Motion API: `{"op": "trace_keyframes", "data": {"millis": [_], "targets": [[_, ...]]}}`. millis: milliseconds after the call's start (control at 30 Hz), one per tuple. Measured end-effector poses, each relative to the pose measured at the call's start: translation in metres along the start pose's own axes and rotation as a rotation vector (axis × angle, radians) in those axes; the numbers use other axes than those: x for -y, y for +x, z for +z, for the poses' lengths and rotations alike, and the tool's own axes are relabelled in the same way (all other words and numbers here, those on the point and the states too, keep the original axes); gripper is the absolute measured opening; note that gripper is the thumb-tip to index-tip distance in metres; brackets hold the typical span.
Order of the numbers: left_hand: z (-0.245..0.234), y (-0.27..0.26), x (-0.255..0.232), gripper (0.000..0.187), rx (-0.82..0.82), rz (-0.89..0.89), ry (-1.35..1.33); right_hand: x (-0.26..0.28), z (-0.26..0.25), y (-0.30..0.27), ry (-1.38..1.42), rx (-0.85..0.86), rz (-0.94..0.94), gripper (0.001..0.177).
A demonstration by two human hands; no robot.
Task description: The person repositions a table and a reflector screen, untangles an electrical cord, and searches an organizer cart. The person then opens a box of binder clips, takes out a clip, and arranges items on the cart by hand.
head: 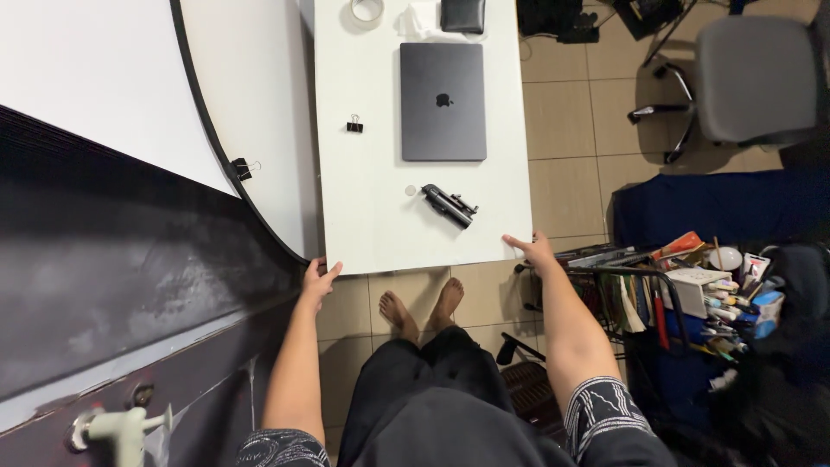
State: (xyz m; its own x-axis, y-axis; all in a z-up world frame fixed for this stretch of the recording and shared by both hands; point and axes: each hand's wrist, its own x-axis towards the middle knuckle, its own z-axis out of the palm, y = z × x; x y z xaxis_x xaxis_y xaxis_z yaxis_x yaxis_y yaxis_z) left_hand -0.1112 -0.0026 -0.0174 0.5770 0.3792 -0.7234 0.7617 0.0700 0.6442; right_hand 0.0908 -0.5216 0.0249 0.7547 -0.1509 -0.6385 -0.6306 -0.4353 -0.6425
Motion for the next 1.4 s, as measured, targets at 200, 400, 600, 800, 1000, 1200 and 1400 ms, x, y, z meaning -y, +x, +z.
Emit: {"op": "trace_keyframes", "data": {"millis": [200, 400, 600, 800, 1000, 1200, 1400], "targets": [[-0.008, -0.018, -0.002, 0.072, 0.010, 0.017, -0.032, -0.006, 0.005, -0.023, -0.019, -0.004, -0.009, 0.091], [-0.016, -0.035, -0.005, 0.073, 0.024, -0.028, -0.017, -0.012, 0.011, -0.044, 0.030, 0.007, 0.022, 0.090], [-0.024, -0.051, -0.002, 0.073, 0.047, -0.053, 0.004, -0.023, 0.014, -0.064, -0.014, 0.003, 0.094, 0.096], [-0.025, -0.064, 0.001, 0.073, 0.059, -0.057, 0.035, -0.026, 0.012, -0.081, -0.003, -0.009, 0.151, 0.096], [-0.029, -0.066, 0.000, 0.076, 0.099, -0.050, 0.065, -0.026, 0.011, -0.089, 0.071, 0.032, 0.049, 0.092], [-0.036, -0.059, -0.018, 0.078, 0.152, 0.019, 0.388, -0.022, 0.008, -0.091, 0.043, 0.069, 0.164, 0.091], [-0.020, -0.069, -0.065, 0.089, -0.136, 0.073, 1.034, -0.026, -0.007, -0.087, -0.311, 0.069, -0.004, 0.102]]}}
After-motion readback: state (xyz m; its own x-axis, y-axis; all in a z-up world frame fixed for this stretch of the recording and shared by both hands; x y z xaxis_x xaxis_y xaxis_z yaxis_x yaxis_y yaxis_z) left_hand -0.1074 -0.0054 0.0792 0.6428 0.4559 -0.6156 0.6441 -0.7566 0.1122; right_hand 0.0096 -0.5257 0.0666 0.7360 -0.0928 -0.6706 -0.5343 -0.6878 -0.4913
